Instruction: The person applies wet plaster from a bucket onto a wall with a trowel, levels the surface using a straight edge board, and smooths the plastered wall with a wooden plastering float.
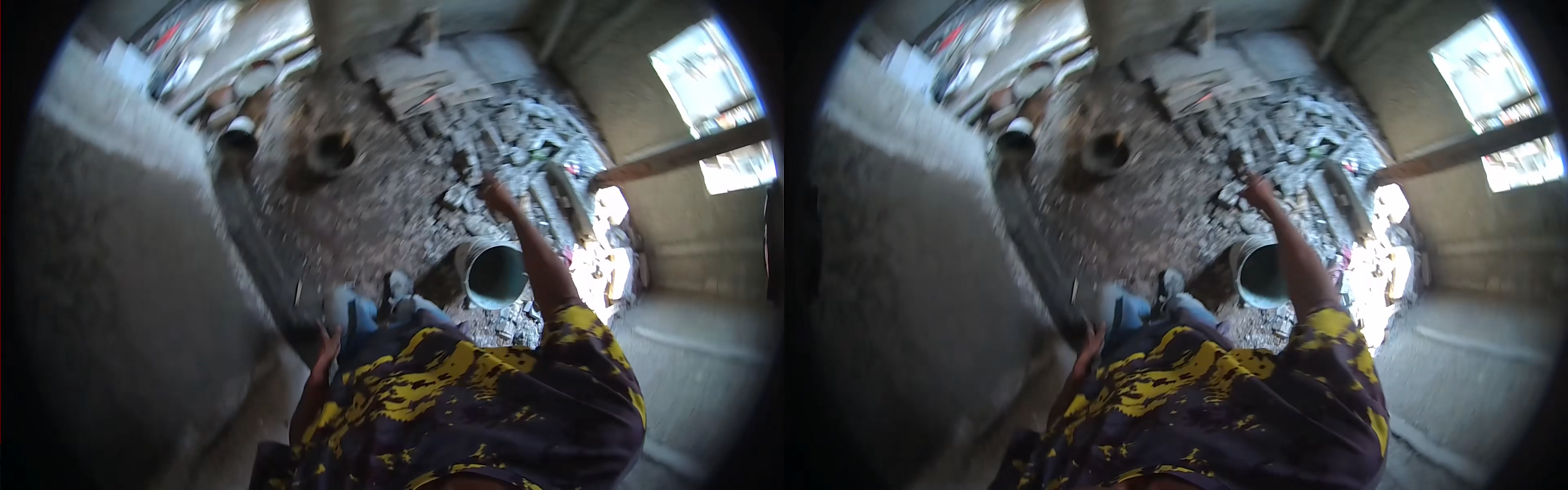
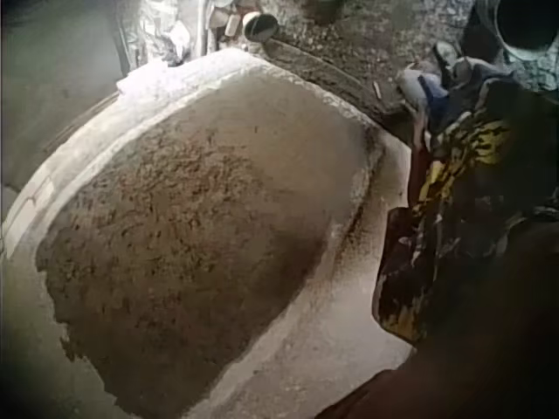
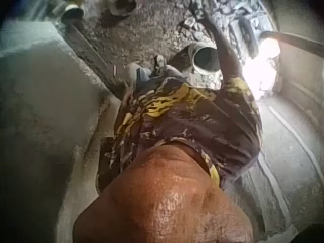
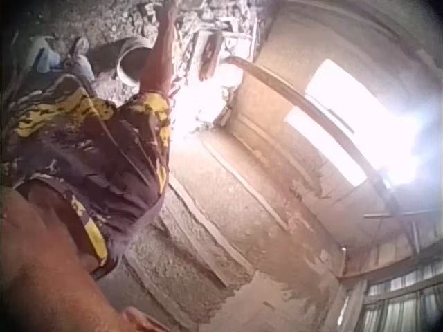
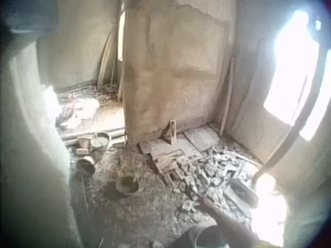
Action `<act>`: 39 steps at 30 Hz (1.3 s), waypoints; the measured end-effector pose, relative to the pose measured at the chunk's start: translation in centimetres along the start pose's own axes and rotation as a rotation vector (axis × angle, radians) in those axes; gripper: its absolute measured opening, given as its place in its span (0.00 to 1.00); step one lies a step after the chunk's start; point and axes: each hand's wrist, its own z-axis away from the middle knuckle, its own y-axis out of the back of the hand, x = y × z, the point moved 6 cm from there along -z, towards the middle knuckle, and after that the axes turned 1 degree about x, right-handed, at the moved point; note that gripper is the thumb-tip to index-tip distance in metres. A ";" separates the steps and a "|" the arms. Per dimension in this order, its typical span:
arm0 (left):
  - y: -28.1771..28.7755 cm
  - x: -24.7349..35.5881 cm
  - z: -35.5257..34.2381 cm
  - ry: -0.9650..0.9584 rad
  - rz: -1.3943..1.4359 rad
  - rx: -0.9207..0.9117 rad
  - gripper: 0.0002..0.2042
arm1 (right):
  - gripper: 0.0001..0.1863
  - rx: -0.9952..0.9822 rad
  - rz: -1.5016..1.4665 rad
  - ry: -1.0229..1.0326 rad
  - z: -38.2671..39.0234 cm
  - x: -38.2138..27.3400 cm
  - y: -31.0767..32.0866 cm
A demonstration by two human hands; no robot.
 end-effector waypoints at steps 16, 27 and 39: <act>19.0 -5.7 -8.3 0.386 0.220 0.361 0.27 | 0.21 -0.376 0.040 0.494 6.3 -38.4 -24.9; 16.7 -2.7 -19.1 0.381 0.534 0.336 0.20 | 0.22 -0.303 -1.339 -0.728 -23.9 -29.5 -28.1; -0.3 -3.3 -44.2 0.635 0.558 0.058 0.34 | 0.25 -0.655 -1.148 -0.578 -44.3 -40.6 -38.6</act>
